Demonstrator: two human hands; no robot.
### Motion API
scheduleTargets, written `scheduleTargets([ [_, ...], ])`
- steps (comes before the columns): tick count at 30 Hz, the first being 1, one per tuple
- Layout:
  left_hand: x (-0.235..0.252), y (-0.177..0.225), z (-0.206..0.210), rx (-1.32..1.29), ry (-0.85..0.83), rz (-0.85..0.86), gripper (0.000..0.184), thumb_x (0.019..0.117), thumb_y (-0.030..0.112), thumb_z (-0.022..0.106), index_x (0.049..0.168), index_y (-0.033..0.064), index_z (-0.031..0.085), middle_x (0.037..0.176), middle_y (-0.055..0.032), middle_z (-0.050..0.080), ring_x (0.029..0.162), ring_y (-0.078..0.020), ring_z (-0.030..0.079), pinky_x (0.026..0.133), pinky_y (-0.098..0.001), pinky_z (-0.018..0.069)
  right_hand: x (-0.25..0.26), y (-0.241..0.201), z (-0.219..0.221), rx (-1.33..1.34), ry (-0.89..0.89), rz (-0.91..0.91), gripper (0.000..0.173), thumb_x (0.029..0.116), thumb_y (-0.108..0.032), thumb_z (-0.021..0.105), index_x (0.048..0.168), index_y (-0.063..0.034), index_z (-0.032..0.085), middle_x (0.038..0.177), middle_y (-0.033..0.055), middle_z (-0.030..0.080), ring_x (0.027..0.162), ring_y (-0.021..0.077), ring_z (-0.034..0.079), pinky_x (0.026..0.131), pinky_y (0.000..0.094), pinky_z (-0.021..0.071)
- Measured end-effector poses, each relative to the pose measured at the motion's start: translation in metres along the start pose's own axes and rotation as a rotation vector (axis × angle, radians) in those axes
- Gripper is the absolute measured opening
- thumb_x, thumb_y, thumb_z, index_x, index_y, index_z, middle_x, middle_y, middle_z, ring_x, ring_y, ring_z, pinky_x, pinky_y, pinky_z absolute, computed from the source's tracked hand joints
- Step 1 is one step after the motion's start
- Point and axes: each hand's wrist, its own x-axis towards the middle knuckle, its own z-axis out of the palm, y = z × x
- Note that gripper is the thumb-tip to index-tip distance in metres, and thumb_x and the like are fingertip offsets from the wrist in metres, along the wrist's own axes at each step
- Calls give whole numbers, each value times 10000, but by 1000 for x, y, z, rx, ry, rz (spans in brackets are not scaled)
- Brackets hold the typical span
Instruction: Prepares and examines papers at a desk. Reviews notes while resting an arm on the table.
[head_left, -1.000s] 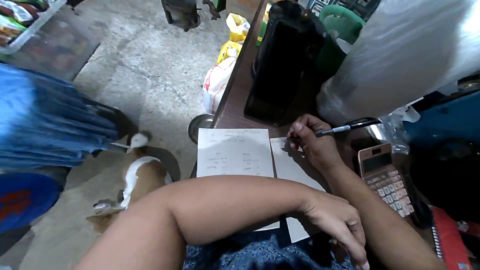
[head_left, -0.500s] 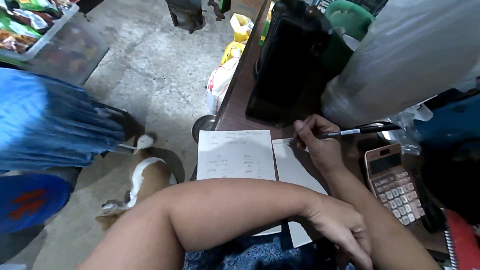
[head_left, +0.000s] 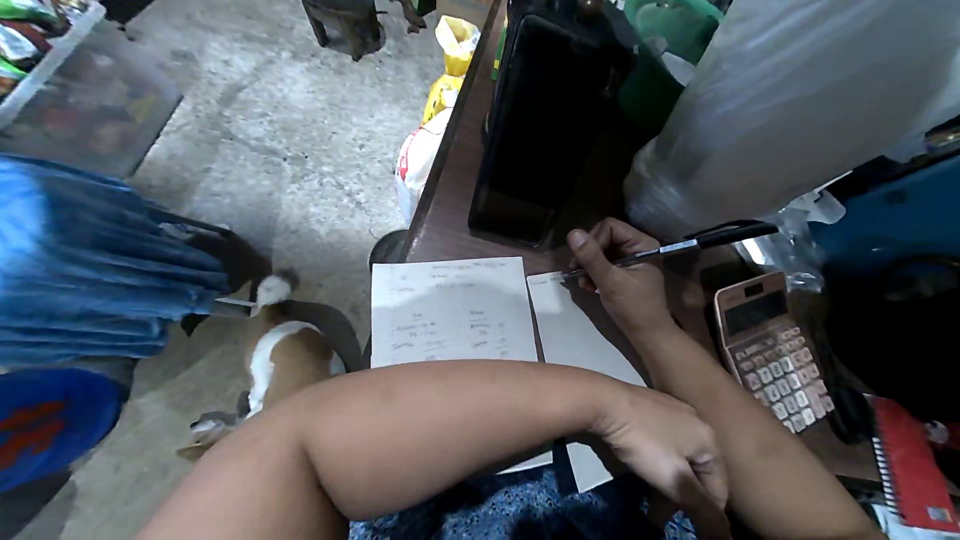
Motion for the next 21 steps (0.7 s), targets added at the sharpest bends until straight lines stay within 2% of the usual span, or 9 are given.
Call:
scheduleTargets([
  [4, 0, 2, 0, 61, -16, -15, 303, 974, 146, 664, 733, -37, 686, 581, -51, 537, 550, -113, 475, 555, -322, 372, -1, 2, 5, 18, -59, -34, 242, 945, -78, 707, 738, -120, 589, 675, -70, 595, 536, -23, 519, 490, 118, 444],
  [8, 0, 3, 0, 70, -29, -38, 307, 971, 169, 678, 739, -30, 696, 583, -50, 550, 546, -113, 485, 545, -324, 379, -2, 5, 6, 21, -89, -49, 244, 909, -56, 735, 726, -109, 583, 686, -59, 596, 544, -15, 526, 501, 129, 463],
  [14, 0, 6, -3, 95, -54, -70, 230, 957, 131, 684, 801, -32, 729, 654, -95, 619, 616, -169, 565, 598, -377, 436, -2, 6, 5, 34, -136, -43, 235, 907, -51, 730, 724, -93, 589, 707, -47, 605, 566, -13, 542, 516, 134, 478],
  [21, -2, 7, -3, 96, -49, -59, 256, 985, 165, 662, 825, -19, 738, 644, -87, 607, 599, -162, 551, 578, -362, 428, -2, 7, 6, 11, -167, -81, 256, 918, -62, 715, 703, -72, 576, 713, -15, 598, 584, 7, 546, 527, 146, 474],
])
